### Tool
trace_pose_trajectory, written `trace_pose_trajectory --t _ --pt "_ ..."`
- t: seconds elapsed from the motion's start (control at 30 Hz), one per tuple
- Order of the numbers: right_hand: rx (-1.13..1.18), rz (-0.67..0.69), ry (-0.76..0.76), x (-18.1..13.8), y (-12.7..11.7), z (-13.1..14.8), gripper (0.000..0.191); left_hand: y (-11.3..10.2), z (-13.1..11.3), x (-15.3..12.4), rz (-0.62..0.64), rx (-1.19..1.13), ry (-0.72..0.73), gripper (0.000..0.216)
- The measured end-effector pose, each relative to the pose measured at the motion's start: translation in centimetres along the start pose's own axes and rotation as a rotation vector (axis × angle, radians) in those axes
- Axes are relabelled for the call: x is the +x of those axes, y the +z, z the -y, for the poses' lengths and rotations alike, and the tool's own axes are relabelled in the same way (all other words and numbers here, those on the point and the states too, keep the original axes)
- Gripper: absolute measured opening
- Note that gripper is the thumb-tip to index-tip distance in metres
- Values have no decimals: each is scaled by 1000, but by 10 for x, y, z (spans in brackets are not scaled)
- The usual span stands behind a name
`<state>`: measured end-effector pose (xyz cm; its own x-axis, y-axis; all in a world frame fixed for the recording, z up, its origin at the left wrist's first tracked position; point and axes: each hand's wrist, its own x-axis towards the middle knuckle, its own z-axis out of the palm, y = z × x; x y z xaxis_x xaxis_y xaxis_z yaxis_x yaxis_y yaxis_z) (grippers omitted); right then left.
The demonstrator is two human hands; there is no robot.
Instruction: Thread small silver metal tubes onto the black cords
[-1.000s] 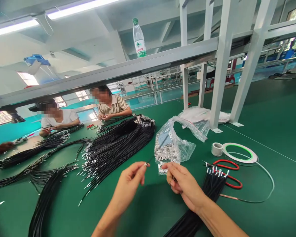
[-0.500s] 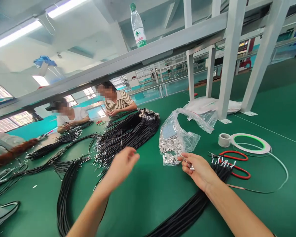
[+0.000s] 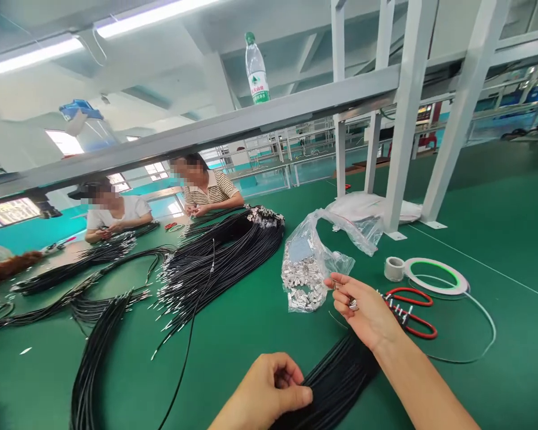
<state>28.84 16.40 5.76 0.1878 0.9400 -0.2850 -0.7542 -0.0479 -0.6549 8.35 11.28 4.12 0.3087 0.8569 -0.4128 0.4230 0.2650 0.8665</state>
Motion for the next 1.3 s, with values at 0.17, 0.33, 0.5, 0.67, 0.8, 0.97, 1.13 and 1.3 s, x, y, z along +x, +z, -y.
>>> trace_pose_trajectory --t 0.17,0.33,0.5,0.67,0.8,0.97,1.13,1.3 --pt "53 21 -75 1 -1 11 21 -19 -7 6 -18 -246 71 35" --pt "77 -9 -118 2 -1 17 26 -46 -57 -1 -106 -291 209 42" --pt "83 -41 -99 3 -2 16 21 -50 -90 3 -291 72 421 33" --pt "93 -67 -155 7 -8 23 20 -42 -44 19 -354 468 555 34" --pt "64 -51 -189 9 -11 25 26 -46 -10 29 -404 628 552 36" --pt "-78 -23 -215 7 -10 20 36 -51 -9 29 -448 615 512 41" --pt "-119 0 -200 5 -8 17 39 -49 -15 25 -408 583 501 40" --pt "-142 47 -163 5 -10 17 40 -47 -18 22 -405 529 484 34"
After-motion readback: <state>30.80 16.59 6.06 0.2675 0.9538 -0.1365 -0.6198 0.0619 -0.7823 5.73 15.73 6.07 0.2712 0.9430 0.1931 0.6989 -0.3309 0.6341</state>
